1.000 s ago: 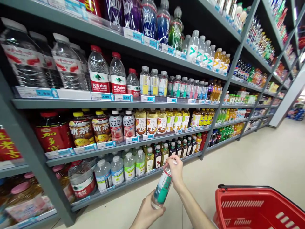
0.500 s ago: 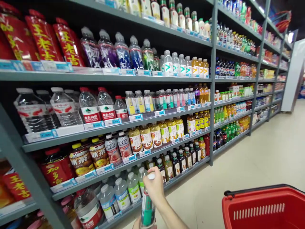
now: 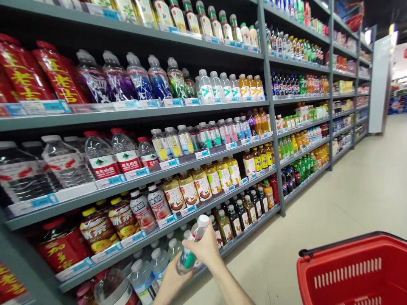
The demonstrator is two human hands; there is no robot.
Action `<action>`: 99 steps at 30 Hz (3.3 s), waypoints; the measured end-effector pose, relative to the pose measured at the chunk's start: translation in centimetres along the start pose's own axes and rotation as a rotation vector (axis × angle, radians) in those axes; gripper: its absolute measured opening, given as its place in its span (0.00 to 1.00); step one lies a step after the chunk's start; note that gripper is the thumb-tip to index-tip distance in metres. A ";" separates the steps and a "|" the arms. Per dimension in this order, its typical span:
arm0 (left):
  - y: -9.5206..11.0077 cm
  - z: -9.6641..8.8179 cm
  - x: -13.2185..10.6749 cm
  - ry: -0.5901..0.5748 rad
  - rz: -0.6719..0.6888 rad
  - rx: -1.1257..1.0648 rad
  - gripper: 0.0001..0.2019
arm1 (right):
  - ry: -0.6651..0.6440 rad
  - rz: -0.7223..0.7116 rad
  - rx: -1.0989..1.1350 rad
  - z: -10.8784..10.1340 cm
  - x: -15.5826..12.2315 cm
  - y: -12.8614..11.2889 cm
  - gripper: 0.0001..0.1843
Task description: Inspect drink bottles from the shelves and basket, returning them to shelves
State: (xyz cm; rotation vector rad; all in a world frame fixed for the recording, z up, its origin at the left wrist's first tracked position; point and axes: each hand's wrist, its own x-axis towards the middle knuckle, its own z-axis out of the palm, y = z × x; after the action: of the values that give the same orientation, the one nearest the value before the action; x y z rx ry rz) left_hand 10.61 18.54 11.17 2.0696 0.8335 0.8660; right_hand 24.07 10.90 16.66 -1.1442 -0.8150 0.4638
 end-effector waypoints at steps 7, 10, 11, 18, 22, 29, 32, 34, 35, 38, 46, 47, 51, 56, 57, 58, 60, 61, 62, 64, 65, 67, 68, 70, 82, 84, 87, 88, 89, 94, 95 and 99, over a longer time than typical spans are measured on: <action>-1.1 -1.7 3.1 -0.068 0.030 0.030 0.15 | -0.090 0.108 0.054 -0.1 1.7 3.7 0.33; -2.3 -1.7 5.2 -0.061 0.044 0.025 0.17 | -0.091 0.128 0.155 0.9 3.2 4.5 0.32; -2.4 -1.9 6.1 -0.064 0.055 0.028 0.18 | -0.092 0.129 0.188 1.2 3.8 4.6 0.33; 1.6 -5.2 12.5 -0.001 0.215 0.177 0.22 | -0.081 -0.019 0.225 1.2 8.8 2.0 0.46; 7.0 -6.6 14.5 0.007 0.224 0.220 0.21 | -0.145 -0.135 0.146 -0.7 11.0 -2.5 0.49; 17.9 -11.0 17.4 -0.062 0.325 0.306 0.34 | -0.205 -0.385 -0.029 -5.8 16.4 -16.2 0.34; 20.0 -13.8 19.5 0.219 0.317 0.654 0.17 | -0.144 -0.508 -0.113 -7.1 20.1 -22.3 0.34; 20.5 -15.2 20.9 0.317 0.242 0.863 0.12 | -0.111 -0.619 -0.170 -7.4 23.2 -25.8 0.35; 20.6 -15.6 21.4 0.326 0.206 0.916 0.11 | -0.101 -0.679 -0.213 -7.3 24.8 -27.1 0.36; 20.9 -16.2 22.3 0.295 0.143 0.944 0.10 | -0.081 -0.823 -0.323 -6.3 29.2 -29.5 0.43; 21.0 -15.7 22.3 0.280 0.090 1.032 0.09 | -0.183 -0.948 -0.508 -2.8 32.1 -27.2 0.44; 21.0 -15.7 22.3 0.281 0.095 1.051 0.08 | -0.187 -0.951 -0.521 -2.6 32.2 -26.8 0.43; 20.7 -15.5 22.4 0.282 0.097 1.091 0.07 | -0.199 -0.934 -0.631 -1.9 33.5 -26.6 0.42; 20.5 -15.4 22.0 0.278 0.115 1.096 0.07 | -0.135 -0.968 -0.820 -0.5 35.6 -27.8 0.41; 20.5 -15.5 22.0 0.277 0.117 1.094 0.07 | -0.142 -0.970 -0.840 -0.3 36.0 -28.0 0.40; 20.4 -15.5 21.9 0.276 0.119 1.091 0.07 | -0.155 -0.968 -0.853 -0.2 36.3 -28.1 0.40; 20.5 -15.5 21.9 0.275 0.119 1.086 0.07 | -0.173 -0.966 -0.868 -0.1 36.8 -28.2 0.39; 20.5 -15.5 21.9 0.274 0.120 1.086 0.07 | -0.177 -0.970 -0.871 -0.2 36.8 -28.2 0.39; 20.5 -15.5 21.9 0.274 0.123 1.089 0.07 | -0.178 -0.976 -0.871 -0.3 36.9 -28.1 0.40; 20.5 -15.5 21.9 0.277 0.132 1.097 0.08 | -0.172 -0.992 -0.855 -0.5 36.7 -28.0 0.41; 20.5 -15.5 21.9 0.280 0.138 1.102 0.08 | -0.163 -1.001 -0.840 -0.6 36.5 -28.0 0.41; 20.3 -15.5 22.0 0.287 0.146 1.113 0.08 | -0.135 -1.015 -0.808 -0.8 36.2 -27.8 0.41; 20.3 -15.4 22.0 0.291 0.147 1.121 0.08 | -0.119 -1.016 -0.800 -0.8 36.2 -27.7 0.41; 20.1 -15.4 22.0 0.297 0.148 1.141 0.08 | -0.106 -0.995 -0.810 -0.7 36.1 -27.5 0.41; 20.1 -14.8 21.5 0.302 0.166 1.171 0.06 | -0.220 -0.944 -1.188 0.3 38.6 -26.1 0.43; 20.0 -14.8 21.6 0.299 0.176 1.176 0.05 | -0.222 -0.964 -1.242 0.4 39.0 -26.7 0.43; 19.8 -14.7 21.8 0.303 0.202 1.180 0.05 | -0.237 -0.949 -1.311 0.3 40.0 -28.1 0.38; 19.7 -14.8 21.9 0.305 0.211 1.180 0.05 | -0.267 -0.928 -1.332 0.2 40.3 -28.7 0.36; 19.6 -14.8 21.9 0.306 0.220 1.181 0.05 | -0.314 -0.896 -1.352 0.2 40.7 -29.3 0.36; 19.5 -14.9 22.0 0.302 0.242 1.192 0.05 | -0.566 -0.675 -1.382 -0.9 42.1 -31.7 0.41; 19.5 -14.9 22.0 0.301 0.243 1.194 0.05 | -0.584 -0.629 -1.378 -1.2 42.3 -32.0 0.43; 19.4 -15.0 22.0 0.301 0.239 1.192 0.05 | -0.561 -0.501 -1.366 -2.2 43.2 -32.1 0.31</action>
State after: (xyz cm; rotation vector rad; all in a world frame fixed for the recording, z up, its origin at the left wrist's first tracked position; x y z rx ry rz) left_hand 16.68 30.88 41.15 3.1465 1.5340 0.9170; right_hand 50.77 27.94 60.23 -1.9686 -1.9991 -0.3245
